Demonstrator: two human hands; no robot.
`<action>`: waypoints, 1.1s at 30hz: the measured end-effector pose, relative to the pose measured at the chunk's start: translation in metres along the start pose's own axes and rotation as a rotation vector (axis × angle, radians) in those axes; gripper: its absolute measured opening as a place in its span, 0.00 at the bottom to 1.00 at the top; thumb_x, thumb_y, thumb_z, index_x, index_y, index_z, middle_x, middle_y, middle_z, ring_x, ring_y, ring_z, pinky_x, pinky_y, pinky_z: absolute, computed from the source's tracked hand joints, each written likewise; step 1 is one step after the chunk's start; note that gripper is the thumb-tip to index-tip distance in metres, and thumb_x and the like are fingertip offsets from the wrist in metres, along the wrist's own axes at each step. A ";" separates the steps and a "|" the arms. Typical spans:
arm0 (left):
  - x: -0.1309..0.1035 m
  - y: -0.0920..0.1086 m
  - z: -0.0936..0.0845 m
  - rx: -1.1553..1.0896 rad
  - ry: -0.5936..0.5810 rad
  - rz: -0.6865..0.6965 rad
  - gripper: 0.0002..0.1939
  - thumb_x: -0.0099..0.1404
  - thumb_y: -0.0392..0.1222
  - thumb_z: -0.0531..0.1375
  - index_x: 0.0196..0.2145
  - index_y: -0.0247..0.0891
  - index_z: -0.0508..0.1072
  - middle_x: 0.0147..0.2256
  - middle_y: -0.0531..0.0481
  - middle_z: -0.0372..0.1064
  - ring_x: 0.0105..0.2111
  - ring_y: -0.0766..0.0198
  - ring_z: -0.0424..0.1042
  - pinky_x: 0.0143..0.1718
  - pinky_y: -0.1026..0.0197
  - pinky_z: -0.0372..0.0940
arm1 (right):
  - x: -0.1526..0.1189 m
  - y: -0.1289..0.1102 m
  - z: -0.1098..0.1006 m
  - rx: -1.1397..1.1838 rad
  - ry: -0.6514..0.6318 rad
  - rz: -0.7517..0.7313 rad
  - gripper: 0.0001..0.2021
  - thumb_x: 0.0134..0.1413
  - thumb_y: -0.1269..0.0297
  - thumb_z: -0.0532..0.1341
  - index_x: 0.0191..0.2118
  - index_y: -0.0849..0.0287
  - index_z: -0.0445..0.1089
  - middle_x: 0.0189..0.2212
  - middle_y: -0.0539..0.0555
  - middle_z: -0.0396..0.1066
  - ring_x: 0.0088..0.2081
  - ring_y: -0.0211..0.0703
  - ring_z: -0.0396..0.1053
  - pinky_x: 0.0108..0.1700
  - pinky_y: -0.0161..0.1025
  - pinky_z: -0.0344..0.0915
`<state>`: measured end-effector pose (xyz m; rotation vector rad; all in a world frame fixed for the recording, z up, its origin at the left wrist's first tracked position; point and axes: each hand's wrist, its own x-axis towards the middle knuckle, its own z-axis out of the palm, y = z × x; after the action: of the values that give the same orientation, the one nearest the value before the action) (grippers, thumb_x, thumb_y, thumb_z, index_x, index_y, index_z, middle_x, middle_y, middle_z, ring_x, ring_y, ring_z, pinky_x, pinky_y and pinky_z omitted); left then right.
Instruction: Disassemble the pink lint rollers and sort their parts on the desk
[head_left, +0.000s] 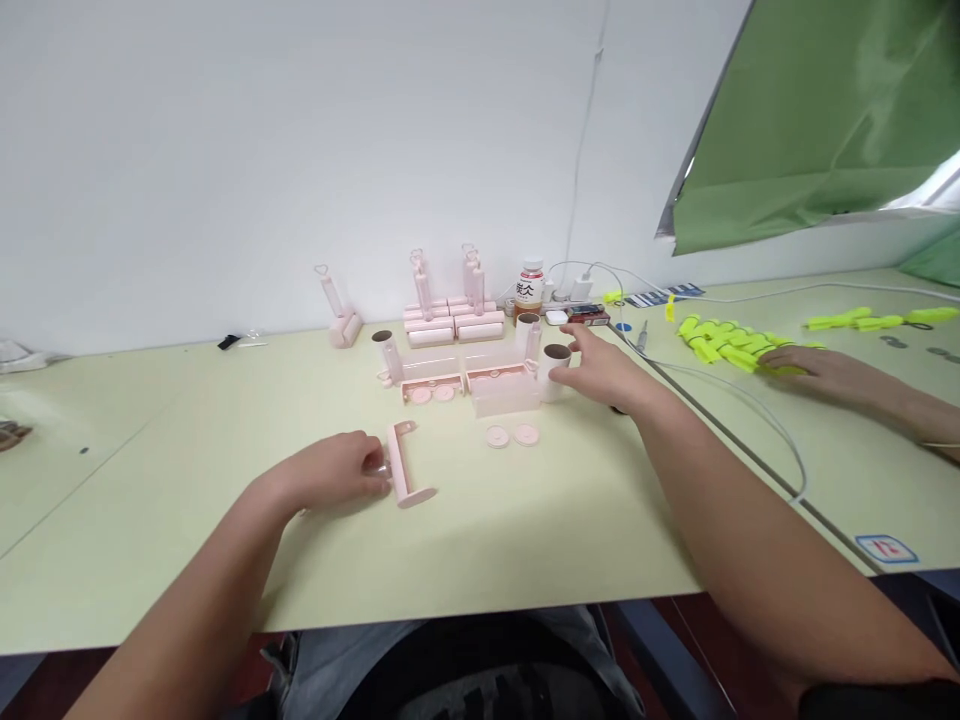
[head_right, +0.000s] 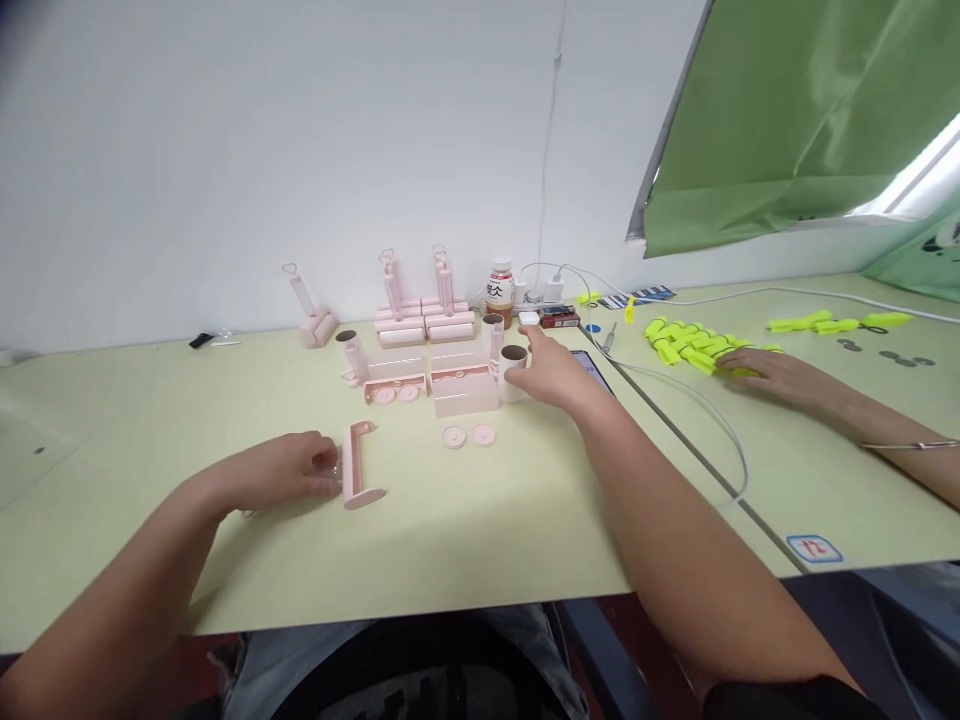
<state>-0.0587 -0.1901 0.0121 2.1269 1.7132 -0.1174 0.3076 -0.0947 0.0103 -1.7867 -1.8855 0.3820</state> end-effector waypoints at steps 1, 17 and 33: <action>0.001 0.002 0.004 -0.004 -0.007 0.028 0.13 0.58 0.52 0.56 0.29 0.40 0.70 0.31 0.47 0.71 0.27 0.59 0.68 0.25 0.61 0.55 | -0.002 -0.003 -0.002 0.015 0.078 -0.011 0.35 0.46 0.57 0.63 0.62 0.54 0.58 0.55 0.62 0.66 0.40 0.51 0.70 0.40 0.46 0.65; 0.034 0.074 0.010 -0.162 0.290 0.555 0.07 0.58 0.32 0.54 0.29 0.38 0.71 0.31 0.49 0.71 0.31 0.62 0.70 0.32 0.62 0.64 | -0.069 -0.066 0.055 0.905 -1.038 -0.339 0.24 0.57 0.41 0.57 0.32 0.61 0.68 0.29 0.53 0.71 0.30 0.39 0.69 0.35 0.37 0.65; 0.036 0.049 0.013 -0.439 0.342 0.356 0.09 0.62 0.45 0.56 0.39 0.39 0.68 0.23 0.58 0.57 0.23 0.69 0.56 0.26 0.66 0.54 | -0.057 -0.057 0.029 0.153 -0.575 -0.485 0.21 0.58 0.51 0.57 0.20 0.57 0.53 0.17 0.44 0.51 0.20 0.33 0.51 0.23 0.34 0.44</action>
<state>-0.0005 -0.1698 0.0012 2.1433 1.3286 0.6929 0.2441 -0.1517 0.0070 -1.1293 -2.5086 0.8929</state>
